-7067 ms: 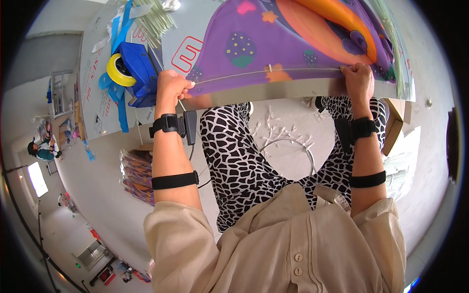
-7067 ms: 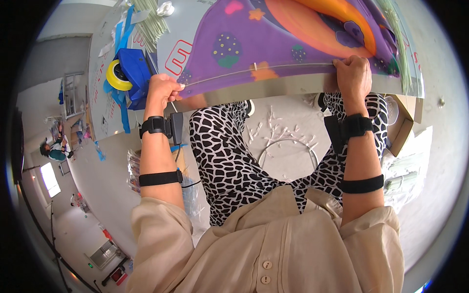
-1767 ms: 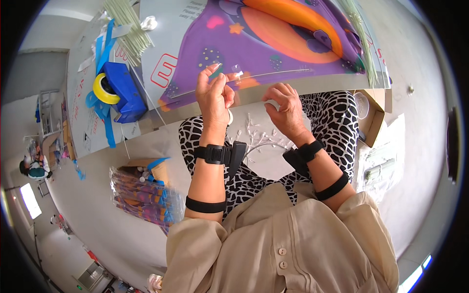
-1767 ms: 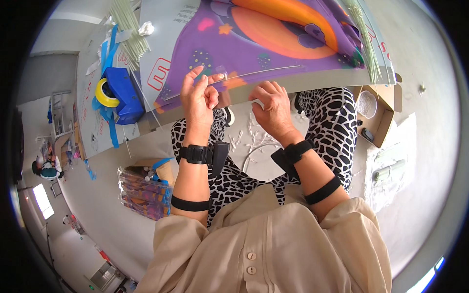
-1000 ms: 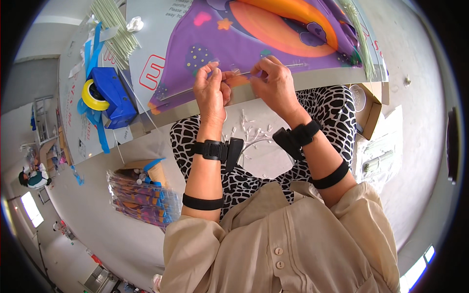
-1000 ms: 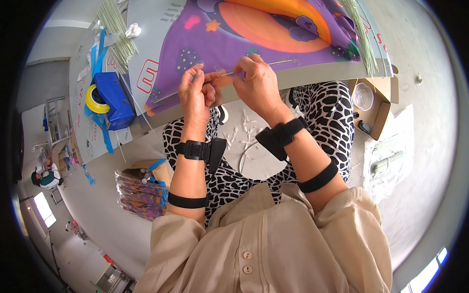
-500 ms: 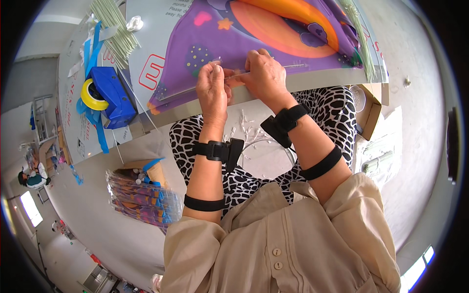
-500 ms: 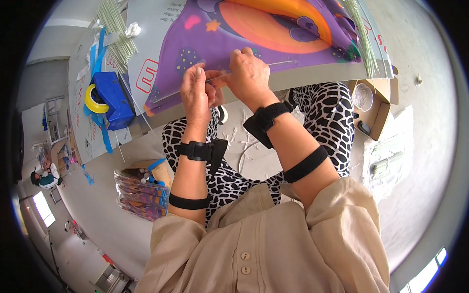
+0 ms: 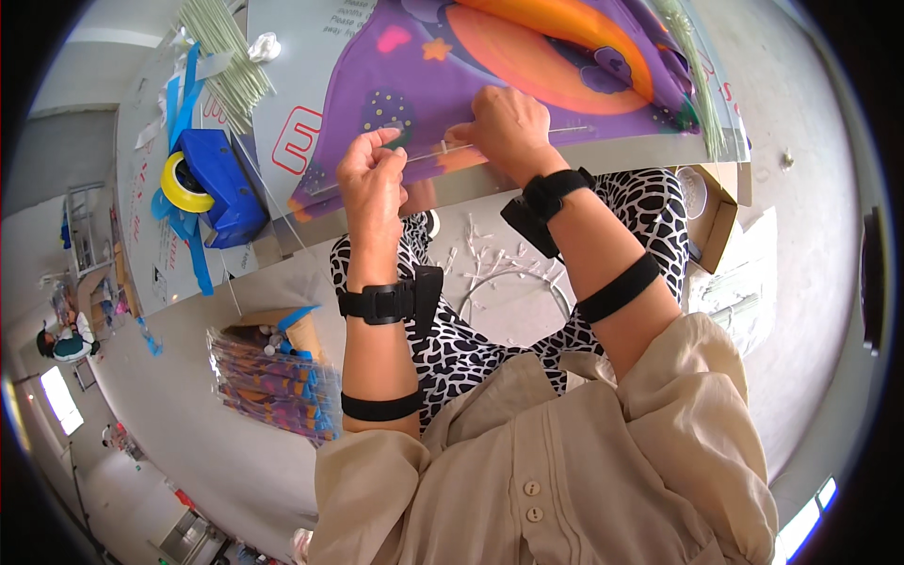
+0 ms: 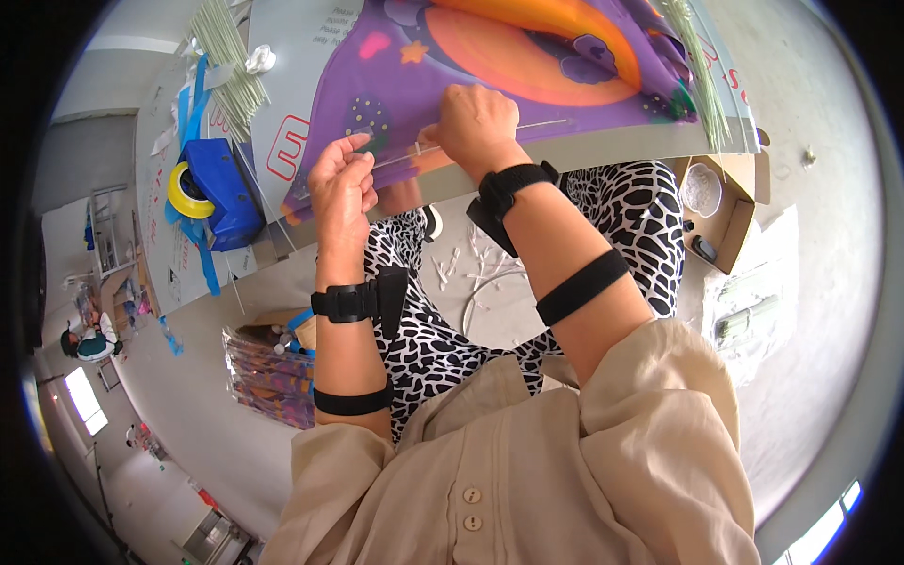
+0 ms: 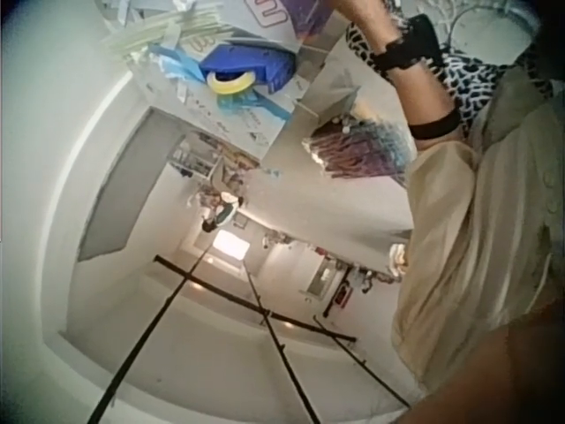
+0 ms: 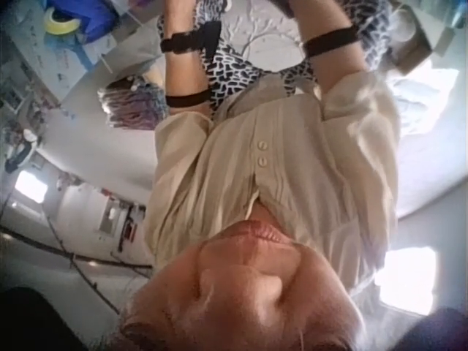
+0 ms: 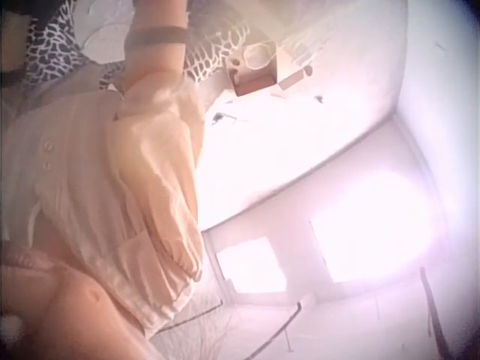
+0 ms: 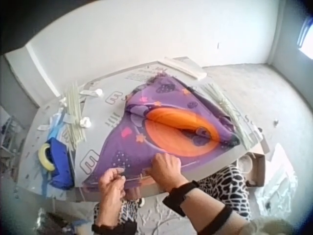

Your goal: Assembling a kite by attaching structural rods and securing them with tape and string.

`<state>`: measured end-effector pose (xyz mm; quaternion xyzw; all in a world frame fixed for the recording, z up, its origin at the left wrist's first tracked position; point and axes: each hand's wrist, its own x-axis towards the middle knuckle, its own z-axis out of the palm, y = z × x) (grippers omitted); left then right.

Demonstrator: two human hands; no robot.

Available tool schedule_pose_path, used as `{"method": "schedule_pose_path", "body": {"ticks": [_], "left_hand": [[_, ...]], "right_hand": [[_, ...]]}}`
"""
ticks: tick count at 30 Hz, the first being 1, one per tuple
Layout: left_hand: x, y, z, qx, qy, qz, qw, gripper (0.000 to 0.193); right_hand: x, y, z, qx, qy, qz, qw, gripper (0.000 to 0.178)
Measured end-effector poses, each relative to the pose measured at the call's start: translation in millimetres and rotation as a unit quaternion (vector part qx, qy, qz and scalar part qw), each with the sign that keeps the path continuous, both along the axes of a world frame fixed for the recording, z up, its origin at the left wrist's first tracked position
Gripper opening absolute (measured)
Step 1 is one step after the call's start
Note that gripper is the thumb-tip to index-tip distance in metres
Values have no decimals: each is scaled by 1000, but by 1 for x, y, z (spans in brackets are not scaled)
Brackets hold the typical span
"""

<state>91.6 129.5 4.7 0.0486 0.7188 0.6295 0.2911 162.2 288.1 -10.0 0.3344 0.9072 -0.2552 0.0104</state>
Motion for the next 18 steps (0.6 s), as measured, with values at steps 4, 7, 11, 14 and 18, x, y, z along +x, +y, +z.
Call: {"method": "schedule_pose_path", "body": {"ticks": [4, 7, 11, 14, 18], "left_hand": [[6, -5, 1, 42, -93, -4, 995, 16], [4, -11, -5, 97, -206, 3, 974, 14], [1, -13, -13, 118, -245, -13, 962, 19], [-1, -11, -16, 118, -251, -19, 961, 21], [1, -7, -14, 109, -251, -16, 962, 21]], "right_hand": [[-5, 0, -4, 11, -2, -1, 1000, 41], [-4, -3, -2, 9, 6, -11, 1000, 43], [1, -3, -3, -14, 7, -20, 1000, 45], [3, -4, -6, 4, 21, -26, 999, 42], [4, -4, -8, 3, 29, -29, 999, 41]]}}
